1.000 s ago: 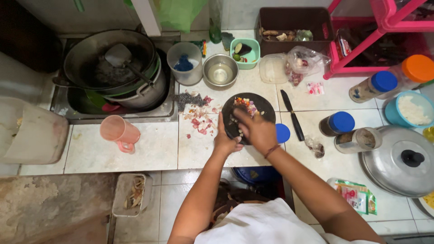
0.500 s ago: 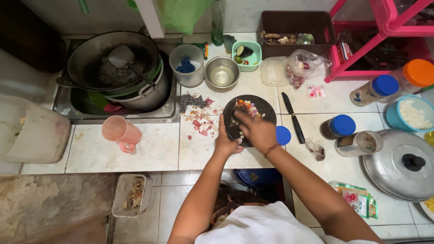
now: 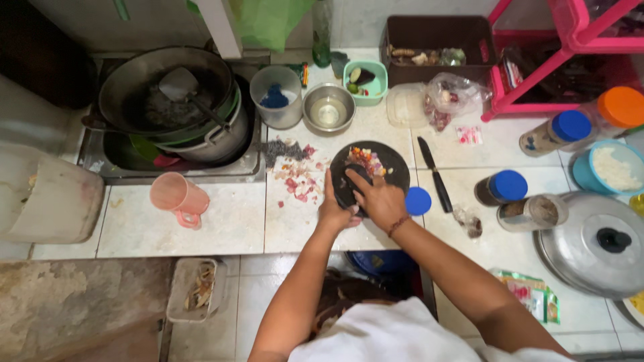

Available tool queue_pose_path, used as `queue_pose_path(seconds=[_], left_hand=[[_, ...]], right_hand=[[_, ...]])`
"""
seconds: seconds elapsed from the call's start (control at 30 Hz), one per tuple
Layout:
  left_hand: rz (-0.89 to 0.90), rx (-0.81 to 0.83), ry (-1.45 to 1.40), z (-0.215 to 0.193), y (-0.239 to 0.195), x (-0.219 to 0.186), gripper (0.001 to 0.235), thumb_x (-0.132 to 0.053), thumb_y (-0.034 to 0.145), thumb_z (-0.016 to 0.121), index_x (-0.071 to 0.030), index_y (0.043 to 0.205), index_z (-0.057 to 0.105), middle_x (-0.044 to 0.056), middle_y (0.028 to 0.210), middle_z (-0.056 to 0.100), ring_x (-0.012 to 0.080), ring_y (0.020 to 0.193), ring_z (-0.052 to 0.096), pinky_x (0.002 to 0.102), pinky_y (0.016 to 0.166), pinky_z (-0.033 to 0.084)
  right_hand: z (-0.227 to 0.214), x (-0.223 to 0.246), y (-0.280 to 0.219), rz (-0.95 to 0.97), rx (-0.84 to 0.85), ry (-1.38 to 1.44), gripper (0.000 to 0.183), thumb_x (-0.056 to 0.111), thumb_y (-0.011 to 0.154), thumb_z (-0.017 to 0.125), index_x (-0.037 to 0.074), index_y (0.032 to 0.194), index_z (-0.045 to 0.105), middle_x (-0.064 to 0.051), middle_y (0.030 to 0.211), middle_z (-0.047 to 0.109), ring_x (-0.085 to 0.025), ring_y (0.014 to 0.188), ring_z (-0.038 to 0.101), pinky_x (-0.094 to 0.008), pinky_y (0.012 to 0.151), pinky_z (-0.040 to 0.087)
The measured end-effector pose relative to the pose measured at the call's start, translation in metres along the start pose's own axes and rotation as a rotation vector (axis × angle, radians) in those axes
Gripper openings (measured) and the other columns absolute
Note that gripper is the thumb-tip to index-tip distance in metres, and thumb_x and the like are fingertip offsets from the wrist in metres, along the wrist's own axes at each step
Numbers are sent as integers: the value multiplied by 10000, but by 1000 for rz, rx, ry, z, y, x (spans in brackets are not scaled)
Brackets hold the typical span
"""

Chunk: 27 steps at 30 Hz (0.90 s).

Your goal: The person grinds ingredients in a mortar using a pestle.

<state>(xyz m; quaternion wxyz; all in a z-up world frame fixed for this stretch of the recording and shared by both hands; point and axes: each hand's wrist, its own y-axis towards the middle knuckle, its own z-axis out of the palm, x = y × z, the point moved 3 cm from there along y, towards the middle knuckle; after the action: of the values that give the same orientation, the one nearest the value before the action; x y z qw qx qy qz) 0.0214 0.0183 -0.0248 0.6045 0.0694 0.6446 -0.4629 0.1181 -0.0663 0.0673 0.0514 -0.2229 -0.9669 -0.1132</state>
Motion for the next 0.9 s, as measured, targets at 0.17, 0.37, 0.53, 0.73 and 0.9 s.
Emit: queue_pose_path(seconds=[0.17, 0.37, 0.53, 0.73, 0.9], left_hand=[[-41, -8, -7, 1, -6, -4, 1221, 176, 840, 633, -559, 1572, -11, 186, 1298, 658, 331, 729, 753, 412, 570, 665], [-67, 10, -40, 1, -5, -1, 1220, 168, 853, 625, -577, 1565, -28, 190, 1310, 655, 329, 716, 749, 417, 575, 663], [-85, -3, -24, 3, 0, -2, 1237, 179, 849, 628, -586, 1560, -33, 179, 1343, 627, 320, 722, 750, 420, 575, 662], [-68, -5, -22, 0, -2, -2, 1243, 196, 834, 632, -576, 1553, -25, 164, 1380, 606, 332, 722, 739, 427, 566, 652], [-94, 7, -51, 1, -2, -1, 1224, 184, 853, 613, -579, 1564, -28, 172, 1379, 598, 331, 728, 743, 410, 571, 660]], right_hand=[[-6, -17, 8, -12, 19, 50, 524, 424, 884, 717, 406, 1392, 588, -194, 910, 689, -351, 635, 711, -450, 530, 566], [-19, -14, 7, 3, 10, 63, 518, 414, 888, 717, 392, 1392, 602, -176, 856, 694, -356, 637, 705, -466, 527, 559], [-6, -7, 9, -60, 0, 39, 539, 375, 849, 720, 356, 1378, 621, -217, 917, 686, -355, 606, 704, -440, 491, 567], [-25, -29, 18, -10, 137, 63, 520, 409, 889, 730, 406, 1394, 605, -151, 893, 708, -339, 717, 716, -457, 610, 574], [-18, -16, 14, -253, -47, 28, 564, 358, 786, 765, 356, 1336, 636, -166, 1016, 715, -322, 744, 728, -431, 567, 575]])
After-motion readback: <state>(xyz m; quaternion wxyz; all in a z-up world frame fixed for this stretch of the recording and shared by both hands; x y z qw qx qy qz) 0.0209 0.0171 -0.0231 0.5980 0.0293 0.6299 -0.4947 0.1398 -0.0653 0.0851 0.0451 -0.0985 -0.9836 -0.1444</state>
